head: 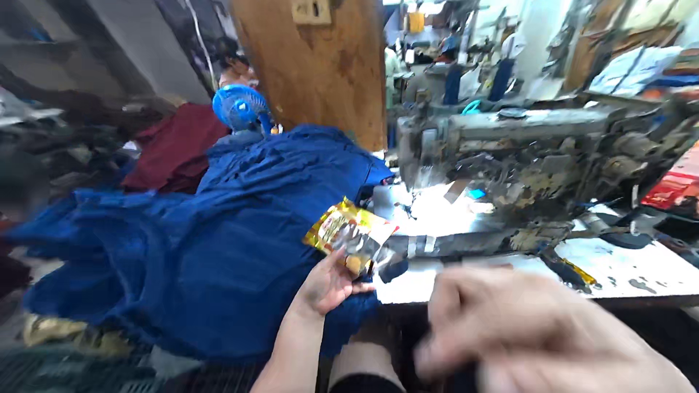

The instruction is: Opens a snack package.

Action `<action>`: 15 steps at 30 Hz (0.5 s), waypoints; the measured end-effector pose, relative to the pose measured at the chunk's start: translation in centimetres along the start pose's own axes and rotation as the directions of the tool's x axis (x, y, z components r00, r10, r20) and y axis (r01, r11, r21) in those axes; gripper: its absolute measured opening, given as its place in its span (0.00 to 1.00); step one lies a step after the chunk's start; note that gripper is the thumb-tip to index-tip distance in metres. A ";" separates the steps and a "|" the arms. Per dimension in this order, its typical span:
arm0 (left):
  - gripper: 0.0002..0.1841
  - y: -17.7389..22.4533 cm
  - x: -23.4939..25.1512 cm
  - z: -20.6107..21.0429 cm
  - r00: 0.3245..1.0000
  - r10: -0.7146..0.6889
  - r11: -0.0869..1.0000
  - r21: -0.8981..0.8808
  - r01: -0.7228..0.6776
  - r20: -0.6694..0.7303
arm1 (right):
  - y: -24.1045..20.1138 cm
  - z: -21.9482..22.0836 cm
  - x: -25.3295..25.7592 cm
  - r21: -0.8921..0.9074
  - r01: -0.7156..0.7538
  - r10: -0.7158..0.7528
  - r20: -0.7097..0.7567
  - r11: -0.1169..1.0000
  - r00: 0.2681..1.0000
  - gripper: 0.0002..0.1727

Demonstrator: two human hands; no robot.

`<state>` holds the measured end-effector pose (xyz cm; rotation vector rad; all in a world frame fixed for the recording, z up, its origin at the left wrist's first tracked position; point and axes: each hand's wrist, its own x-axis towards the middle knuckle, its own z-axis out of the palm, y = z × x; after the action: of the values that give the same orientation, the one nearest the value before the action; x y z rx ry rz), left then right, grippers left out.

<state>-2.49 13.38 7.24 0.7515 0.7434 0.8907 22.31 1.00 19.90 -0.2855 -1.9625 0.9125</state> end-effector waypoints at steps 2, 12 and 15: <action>0.26 -0.3 0.2 -0.4 1.000 0.013 0.999 0.038 -0.014 0.011 | 4.3 -0.4 0.4 -0.206 -0.179 0.158 -0.114 0.962 0.981 0.17; 0.18 -6.3 -2.3 4.3 0.835 0.507 0.857 0.229 -0.462 -0.215 | 16.8 8.5 -4.0 0.768 -0.132 0.773 -0.589 0.626 0.237 0.28; 0.25 -9.6 -2.4 4.0 0.570 0.811 0.419 0.550 -0.722 0.130 | 16.0 8.4 -2.8 0.905 0.101 0.901 -0.423 0.414 0.097 0.25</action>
<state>3.56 6.19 2.11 1.6597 0.8005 1.6348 14.44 6.57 4.39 -0.7967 -0.0339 1.4648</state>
